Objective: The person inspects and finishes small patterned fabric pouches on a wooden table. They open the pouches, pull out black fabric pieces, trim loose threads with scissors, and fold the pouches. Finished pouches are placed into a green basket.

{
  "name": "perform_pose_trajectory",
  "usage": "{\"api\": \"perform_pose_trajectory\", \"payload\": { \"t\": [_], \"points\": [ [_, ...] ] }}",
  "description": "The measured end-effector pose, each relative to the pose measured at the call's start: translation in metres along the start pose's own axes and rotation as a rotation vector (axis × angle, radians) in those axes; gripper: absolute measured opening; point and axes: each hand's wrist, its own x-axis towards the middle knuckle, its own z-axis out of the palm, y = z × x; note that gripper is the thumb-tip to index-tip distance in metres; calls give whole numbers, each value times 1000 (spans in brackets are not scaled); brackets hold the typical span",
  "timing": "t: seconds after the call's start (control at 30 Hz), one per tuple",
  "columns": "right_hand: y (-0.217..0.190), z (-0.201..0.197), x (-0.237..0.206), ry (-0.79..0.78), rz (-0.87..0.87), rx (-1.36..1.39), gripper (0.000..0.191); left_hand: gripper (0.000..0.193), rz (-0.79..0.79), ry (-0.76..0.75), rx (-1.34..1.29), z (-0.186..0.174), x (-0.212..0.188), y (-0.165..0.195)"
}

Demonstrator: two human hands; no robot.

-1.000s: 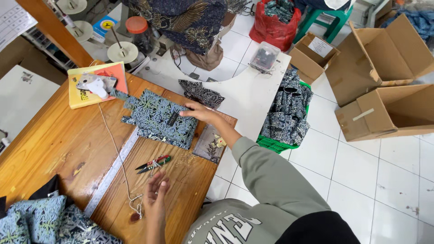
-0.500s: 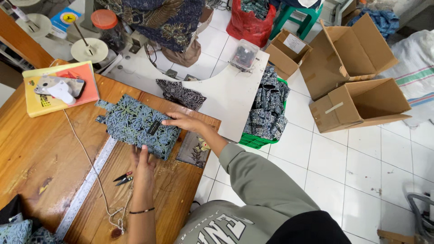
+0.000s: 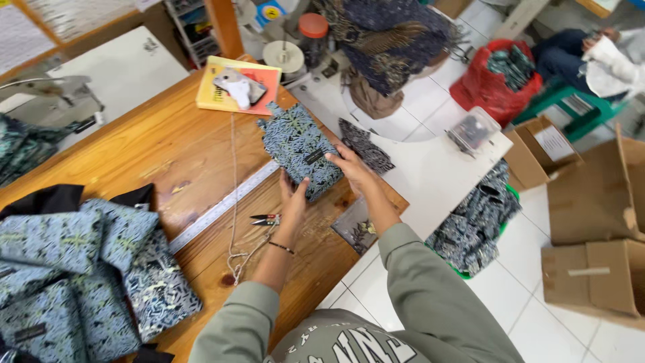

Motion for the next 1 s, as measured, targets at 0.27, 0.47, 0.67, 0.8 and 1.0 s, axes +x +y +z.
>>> {"api": "perform_pose_trajectory", "payload": {
  "t": [0.27, 0.47, 0.67, 0.8, 1.0],
  "points": [
    [-18, 72, 23, -63, -55, -2, 38, 75, -21, 233, 178, -26, 24, 38],
    [-15, 62, 25, 31, -49, 339, 41, 82, -86, 294, 228, -46, 26, 42],
    [-6, -28, 20, 190, -84, 67, 35, 84, -12, 234, 174, -78, 12, 38],
    [16, -55, 10, 169, 74, -679, 43, 79, -69, 199, 168, -99, -22, 34],
    [30, -14, 2, 499, -328, -1108, 47, 78, -142, 117, 136, -144, -78, 42]
  ]
}}
